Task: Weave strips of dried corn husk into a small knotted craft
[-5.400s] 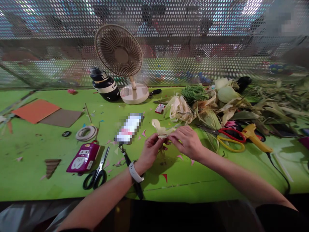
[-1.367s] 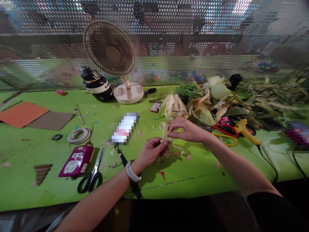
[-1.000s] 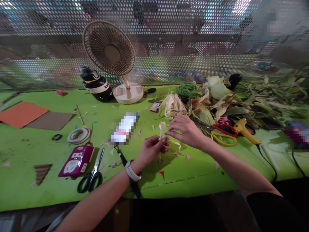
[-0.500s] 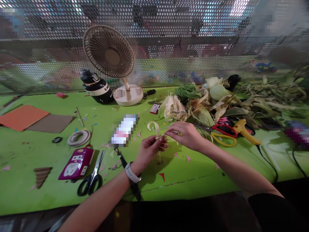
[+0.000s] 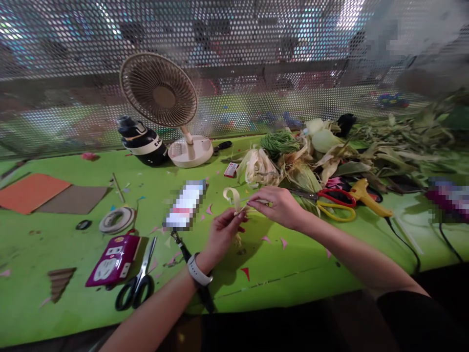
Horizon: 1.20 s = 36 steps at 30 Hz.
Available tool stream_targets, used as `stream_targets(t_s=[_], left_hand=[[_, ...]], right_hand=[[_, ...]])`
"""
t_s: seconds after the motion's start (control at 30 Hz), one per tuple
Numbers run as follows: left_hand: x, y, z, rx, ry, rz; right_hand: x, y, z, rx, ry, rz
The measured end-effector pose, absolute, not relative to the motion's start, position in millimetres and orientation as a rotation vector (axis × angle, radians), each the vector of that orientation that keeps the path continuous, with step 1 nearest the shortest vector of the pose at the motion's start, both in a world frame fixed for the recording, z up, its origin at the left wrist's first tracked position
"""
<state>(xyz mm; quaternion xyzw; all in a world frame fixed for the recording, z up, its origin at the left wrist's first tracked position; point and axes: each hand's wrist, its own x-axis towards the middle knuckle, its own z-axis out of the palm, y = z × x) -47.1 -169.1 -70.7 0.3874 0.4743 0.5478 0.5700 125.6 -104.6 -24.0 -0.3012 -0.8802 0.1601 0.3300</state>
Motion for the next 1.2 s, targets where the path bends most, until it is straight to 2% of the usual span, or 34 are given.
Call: stream_targets(t_s=[0.87, 0.97, 1.1, 1.2], left_hand=[[-46.8, -169.7, -70.1, 0.889, 1.113, 1.217], [-47.0, -170.1, -70.5, 0.882, 1.1, 1.216], [-47.6, -169.7, -72.2, 0.841, 1.106, 1.242], [-48.4, -168.9, -72.4, 0.806, 1.095, 1.282]], right_hand=[[126.6, -101.5, -20.2, -0.824, -2.217, 0.614], [127.1, -100.4, -22.1, -0.85, -2.218, 0.508], [127.8, -103.0, -22.2, -0.881, -2.173, 0.122], [126.4, -107.4, -23.6, -0.878, -2.275, -0.009]])
